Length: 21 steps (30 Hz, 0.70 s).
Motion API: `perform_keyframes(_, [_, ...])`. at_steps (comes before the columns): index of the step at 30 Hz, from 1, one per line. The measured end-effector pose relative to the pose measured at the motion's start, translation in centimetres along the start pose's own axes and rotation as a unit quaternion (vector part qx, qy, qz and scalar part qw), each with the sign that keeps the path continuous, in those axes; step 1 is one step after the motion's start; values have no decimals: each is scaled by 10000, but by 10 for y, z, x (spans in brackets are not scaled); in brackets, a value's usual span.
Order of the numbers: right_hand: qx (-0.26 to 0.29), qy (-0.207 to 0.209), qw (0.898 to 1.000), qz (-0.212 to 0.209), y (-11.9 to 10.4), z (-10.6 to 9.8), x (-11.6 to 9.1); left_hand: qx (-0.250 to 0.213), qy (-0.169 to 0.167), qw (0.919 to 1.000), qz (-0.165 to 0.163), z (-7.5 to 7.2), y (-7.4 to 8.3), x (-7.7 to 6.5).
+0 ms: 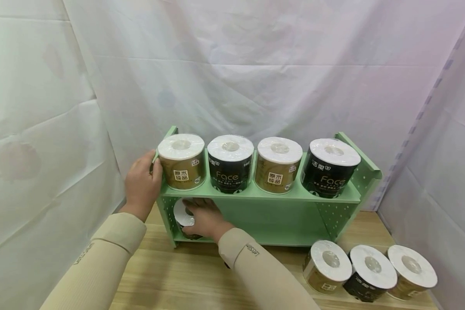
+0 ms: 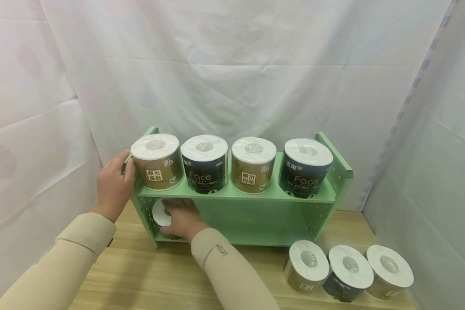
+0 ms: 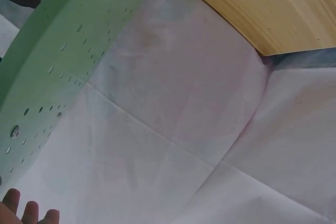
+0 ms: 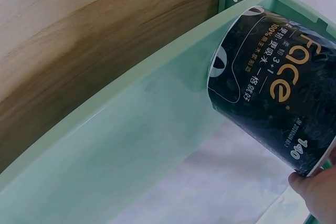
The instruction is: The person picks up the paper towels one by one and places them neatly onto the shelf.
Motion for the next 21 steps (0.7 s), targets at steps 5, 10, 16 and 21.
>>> perform_keyframes(5, [115, -39, 9999, 15, 0, 2, 3, 11, -55, 10000, -57, 0, -1, -1])
perform_keyframes(10, [257, -71, 9996, 56, 0, 3, 5, -14, -77, 9999, -92, 0, 0, -1])
perform_keyframes(16, [359, -76, 9993, 104, 1, 4, 9, -2, -30, 10000, -64, 0, -2, -1])
perform_keyframes(21, [512, -81, 9985, 170, 3, 4, 11, 17, -21, 10000, -21, -1, 1, -2])
Point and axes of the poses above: each hand's wrist, its own x-axis towards the middle knuckle, its own z-axis out of the palm, y = z × x, the point moved 6 cm from there along x, towards the middle knuckle, and after that the axes turned 12 degrees about -x, right-handed, at the moved point
